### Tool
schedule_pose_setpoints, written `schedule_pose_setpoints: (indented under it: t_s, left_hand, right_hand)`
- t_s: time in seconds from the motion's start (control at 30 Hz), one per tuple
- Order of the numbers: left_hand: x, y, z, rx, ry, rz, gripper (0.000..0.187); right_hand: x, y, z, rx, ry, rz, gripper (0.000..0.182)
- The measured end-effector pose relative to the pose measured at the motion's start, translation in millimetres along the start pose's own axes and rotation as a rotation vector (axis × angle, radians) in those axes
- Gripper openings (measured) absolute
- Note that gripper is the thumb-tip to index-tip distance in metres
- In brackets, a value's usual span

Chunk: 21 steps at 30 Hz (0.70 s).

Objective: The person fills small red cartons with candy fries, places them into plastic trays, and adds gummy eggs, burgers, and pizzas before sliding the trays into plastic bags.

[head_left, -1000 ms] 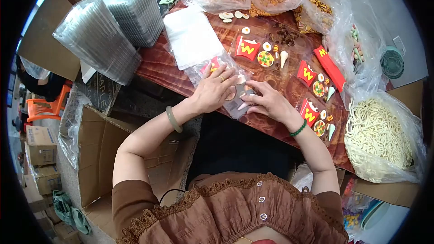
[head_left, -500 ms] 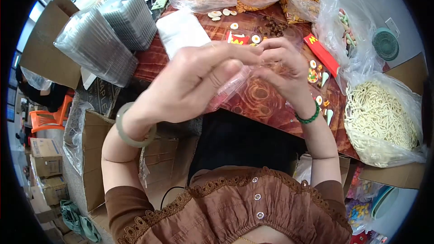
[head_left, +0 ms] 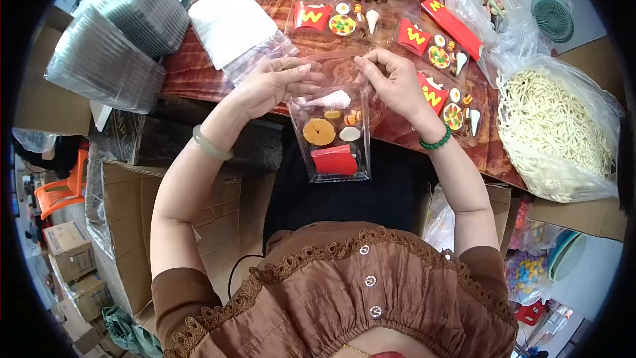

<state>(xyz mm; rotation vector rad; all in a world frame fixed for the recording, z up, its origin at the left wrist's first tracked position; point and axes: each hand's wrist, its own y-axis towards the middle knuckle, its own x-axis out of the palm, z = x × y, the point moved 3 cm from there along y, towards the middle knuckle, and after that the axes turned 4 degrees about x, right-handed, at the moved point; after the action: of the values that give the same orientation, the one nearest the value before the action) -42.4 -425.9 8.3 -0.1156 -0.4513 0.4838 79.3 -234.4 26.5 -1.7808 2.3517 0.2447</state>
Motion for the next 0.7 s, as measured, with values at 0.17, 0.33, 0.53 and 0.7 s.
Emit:
schedule_pose_setpoints:
  t_s: [0.17,0.33,0.53,0.7]
  left_hand:
    - [-8,11,-18,-0.013,-0.076,0.109,0.022]
    - [-13,12,-36,-0.057,-0.050,0.381,0.022]
    - [9,15,-29,0.116,-0.006,0.333,0.024]
    - [4,18,-29,0.284,0.192,0.265,0.024]
  right_hand:
    - [-8,12,17,0.051,-0.009,0.011,0.023]
    - [-19,25,6,-0.241,-0.567,0.221,0.018]
    - [36,34,-47,-0.738,-0.846,0.021,0.014]
    - [43,48,-35,-0.724,-0.954,-0.028,0.005]
